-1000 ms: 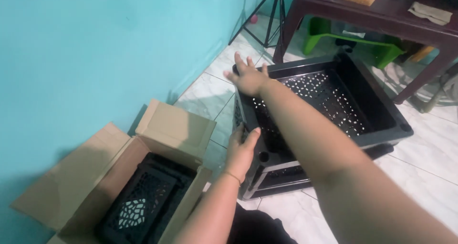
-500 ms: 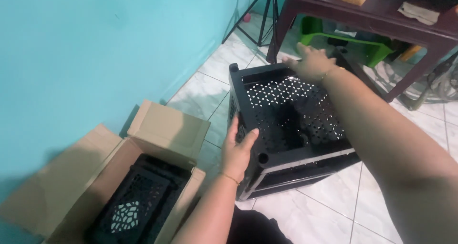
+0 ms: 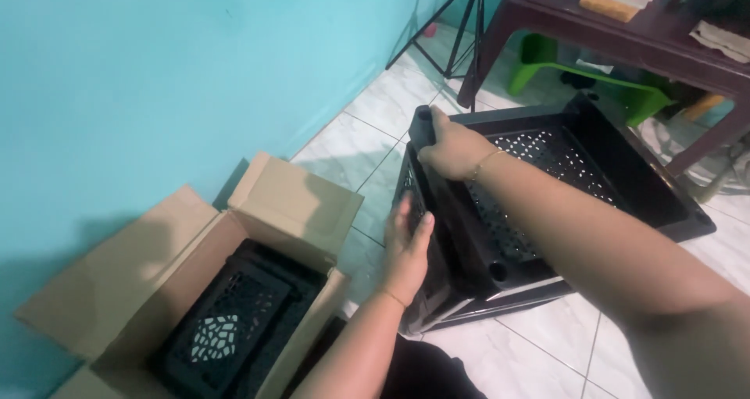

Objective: Unboxing and assembling a plastic tiered shelf and mounting a remote holder on the wall.

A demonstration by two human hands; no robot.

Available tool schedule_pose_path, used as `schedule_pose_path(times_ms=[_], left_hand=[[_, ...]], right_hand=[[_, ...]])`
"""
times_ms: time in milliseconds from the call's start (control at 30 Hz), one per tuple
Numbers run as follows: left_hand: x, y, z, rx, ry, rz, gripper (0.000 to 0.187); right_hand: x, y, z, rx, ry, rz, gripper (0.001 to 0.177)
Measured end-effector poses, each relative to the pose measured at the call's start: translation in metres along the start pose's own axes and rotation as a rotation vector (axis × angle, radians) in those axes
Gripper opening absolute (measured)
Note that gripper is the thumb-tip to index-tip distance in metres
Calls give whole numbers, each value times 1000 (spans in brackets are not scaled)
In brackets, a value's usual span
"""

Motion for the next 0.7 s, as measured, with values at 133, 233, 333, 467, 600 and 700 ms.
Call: schedule_pose_path(times_ms=[133, 233, 333, 467, 600, 700], left_hand=[[-13, -14, -22, 94, 53, -8, 97], [-32, -27, -41, 51, 112, -95, 104], [-40, -23, -45, 31, 42, -138, 110], [-43, -25, -49, 81, 108, -168, 115], [-32, -28, -44, 60, 31, -147, 117], [-22, -34, -25, 82, 22, -182, 116]], right_hand=[[-3, 4, 5, 12, 15, 7, 104], [-1, 8, -1, -6, 25, -1, 104], [-3, 7, -7, -37, 22, -20, 103], [-6, -1, -14, -47, 46, -11, 102], [-12, -1, -5, -147, 55, -36, 102], [-16, 2, -2, -164, 41, -27, 103]])
Point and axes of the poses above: each hand's wrist, its own y-axis away from the middle knuckle, its own x-axis out of the back of the hand, z = x × y, the point moved 4 cm from there along -y, towards the middle knuckle, and after that the axes turned 8 degrees about x, right-handed, at the moved point
